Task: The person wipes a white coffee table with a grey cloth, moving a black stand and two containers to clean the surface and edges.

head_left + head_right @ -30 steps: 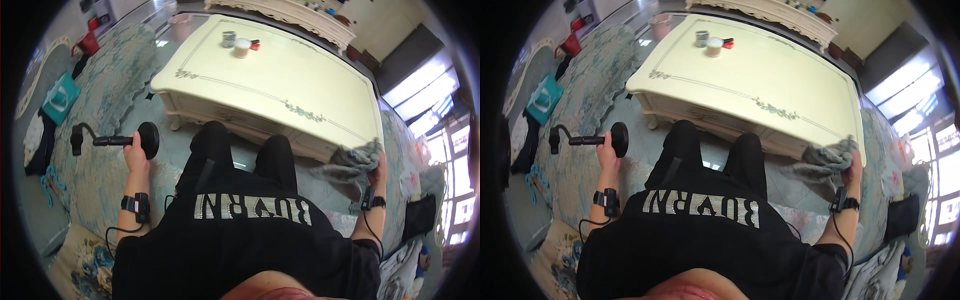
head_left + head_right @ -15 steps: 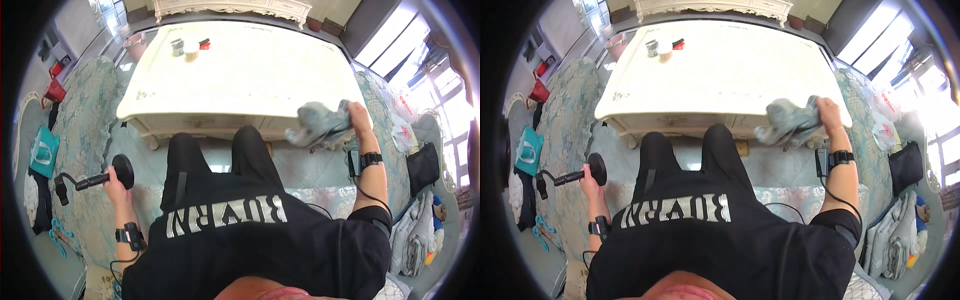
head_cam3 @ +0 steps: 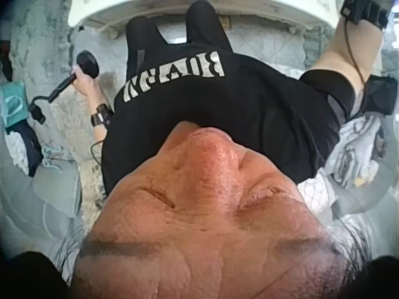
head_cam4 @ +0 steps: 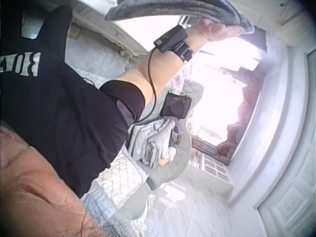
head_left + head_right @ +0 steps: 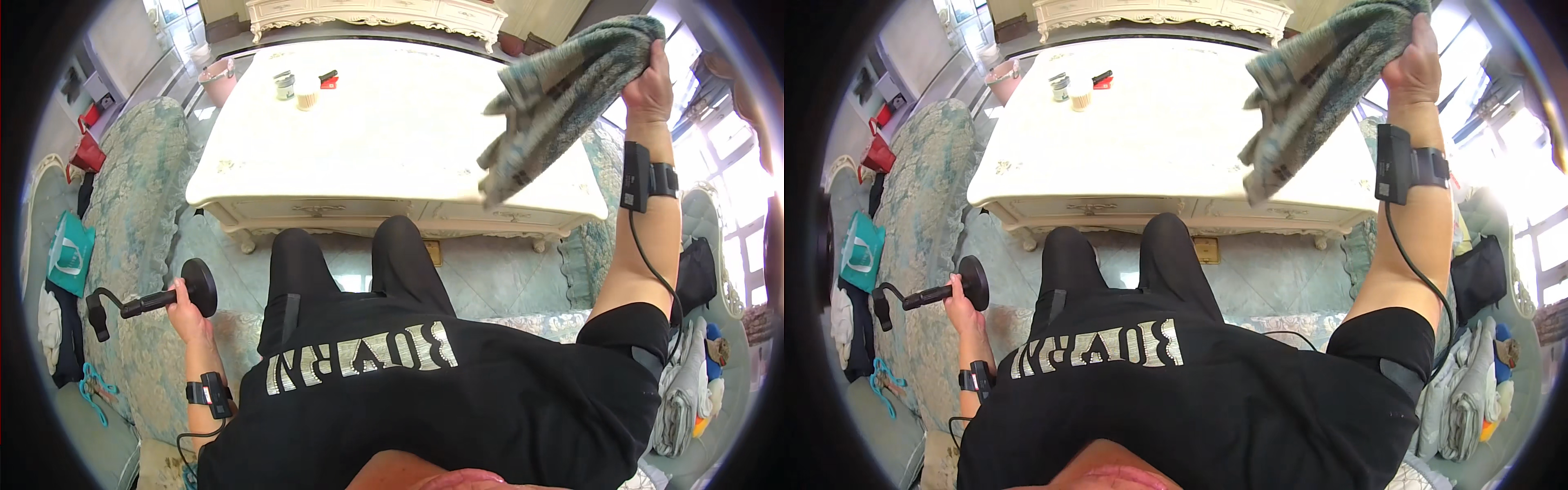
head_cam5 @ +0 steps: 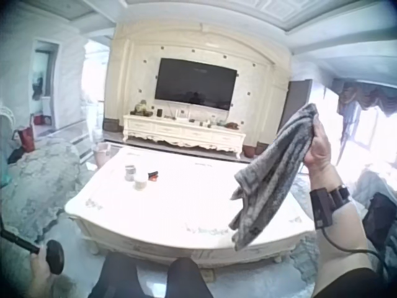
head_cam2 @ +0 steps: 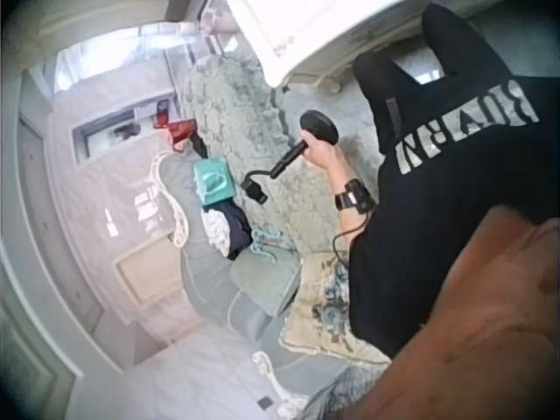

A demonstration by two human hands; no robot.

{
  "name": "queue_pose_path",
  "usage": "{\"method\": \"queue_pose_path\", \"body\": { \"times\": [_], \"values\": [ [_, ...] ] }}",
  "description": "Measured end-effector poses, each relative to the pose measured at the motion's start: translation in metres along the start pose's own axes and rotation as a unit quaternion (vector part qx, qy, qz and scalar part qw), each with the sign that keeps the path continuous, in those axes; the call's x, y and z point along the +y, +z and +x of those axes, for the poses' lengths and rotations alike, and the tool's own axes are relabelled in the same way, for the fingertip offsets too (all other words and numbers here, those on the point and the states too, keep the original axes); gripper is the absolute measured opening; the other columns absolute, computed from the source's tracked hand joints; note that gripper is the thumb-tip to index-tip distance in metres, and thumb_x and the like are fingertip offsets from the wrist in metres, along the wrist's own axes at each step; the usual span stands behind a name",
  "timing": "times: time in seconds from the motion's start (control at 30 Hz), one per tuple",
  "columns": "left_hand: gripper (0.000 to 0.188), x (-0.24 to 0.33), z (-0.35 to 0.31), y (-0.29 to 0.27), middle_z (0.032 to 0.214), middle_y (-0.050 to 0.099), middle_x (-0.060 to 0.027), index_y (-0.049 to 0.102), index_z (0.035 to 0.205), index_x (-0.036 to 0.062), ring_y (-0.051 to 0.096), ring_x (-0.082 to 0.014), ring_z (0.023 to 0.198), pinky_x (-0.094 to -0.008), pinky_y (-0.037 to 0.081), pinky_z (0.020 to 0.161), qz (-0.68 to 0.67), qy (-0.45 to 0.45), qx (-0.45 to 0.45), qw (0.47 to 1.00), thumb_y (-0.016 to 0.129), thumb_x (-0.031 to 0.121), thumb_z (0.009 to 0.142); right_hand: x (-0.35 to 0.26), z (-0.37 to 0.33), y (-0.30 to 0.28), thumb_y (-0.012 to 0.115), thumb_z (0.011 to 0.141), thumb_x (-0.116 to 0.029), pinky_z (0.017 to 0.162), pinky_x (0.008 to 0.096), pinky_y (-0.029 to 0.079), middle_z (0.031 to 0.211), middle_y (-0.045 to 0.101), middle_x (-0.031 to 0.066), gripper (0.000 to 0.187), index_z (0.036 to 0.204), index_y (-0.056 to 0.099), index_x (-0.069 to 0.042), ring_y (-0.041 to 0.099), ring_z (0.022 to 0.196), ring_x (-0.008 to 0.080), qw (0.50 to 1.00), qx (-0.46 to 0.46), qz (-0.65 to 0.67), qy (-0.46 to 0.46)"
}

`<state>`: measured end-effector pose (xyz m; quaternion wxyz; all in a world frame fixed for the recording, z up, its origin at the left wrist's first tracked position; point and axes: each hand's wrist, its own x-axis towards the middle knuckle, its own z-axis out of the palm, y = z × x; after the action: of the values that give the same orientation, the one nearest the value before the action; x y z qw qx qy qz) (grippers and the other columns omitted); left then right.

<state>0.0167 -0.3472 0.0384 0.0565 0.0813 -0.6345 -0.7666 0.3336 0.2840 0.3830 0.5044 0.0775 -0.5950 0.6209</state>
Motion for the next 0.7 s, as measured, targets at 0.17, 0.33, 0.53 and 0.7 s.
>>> {"method": "queue_pose_path", "body": {
  "times": [0.17,0.33,0.53,0.7],
  "values": [
    [0.032,-0.004,-0.004,-0.010,0.102,0.060,-0.0059,0.055,0.108,0.0022,0.059,-0.0158,0.091,-0.0308,0.048,0.081,-0.004,0.016,0.022,1.000,0.062,0.028,0.091,0.038,-0.015,0.016,0.030,0.102,-0.027,0.097,0.0443,0.045,0.118,0.058,0.0183,0.040,0.119,0.049,0.004,0.056,0.110,0.0317,0.988,0.123,-0.091,0.015],
    [0.032,-0.005,-0.006,-0.019,0.101,0.059,-0.0059,0.055,0.109,0.0018,0.058,-0.0153,0.089,-0.0304,0.047,0.079,0.021,0.000,0.043,0.999,0.061,0.028,0.091,0.129,-0.098,-0.041,0.066,0.076,-0.038,0.088,0.0357,0.050,0.113,0.058,0.0256,0.064,0.123,0.051,0.003,0.060,0.103,0.0314,0.713,0.187,-0.605,0.300],
    [0.031,0.004,-0.001,-0.002,0.100,0.060,-0.0066,0.055,0.108,0.0010,0.058,-0.0155,0.087,-0.0302,0.047,0.079,0.042,0.003,0.032,0.999,0.061,0.027,0.092,0.193,-0.182,-0.065,0.064,0.077,-0.044,0.097,0.0386,0.043,0.126,0.052,0.0291,0.072,0.129,0.048,0.003,0.053,0.116,0.0367,0.668,0.083,-0.635,0.378],
    [0.031,-0.011,0.013,0.002,0.101,0.060,-0.0070,0.056,0.108,0.0004,0.058,-0.0162,0.090,-0.0309,0.047,0.080,0.026,0.009,0.037,0.999,0.061,0.027,0.091,0.243,-0.186,-0.053,0.057,0.079,-0.053,0.103,0.0434,0.036,0.134,0.044,0.0285,0.076,0.135,0.044,-0.005,0.043,0.125,0.0406,0.663,0.038,-0.631,0.401]
  ]
}}
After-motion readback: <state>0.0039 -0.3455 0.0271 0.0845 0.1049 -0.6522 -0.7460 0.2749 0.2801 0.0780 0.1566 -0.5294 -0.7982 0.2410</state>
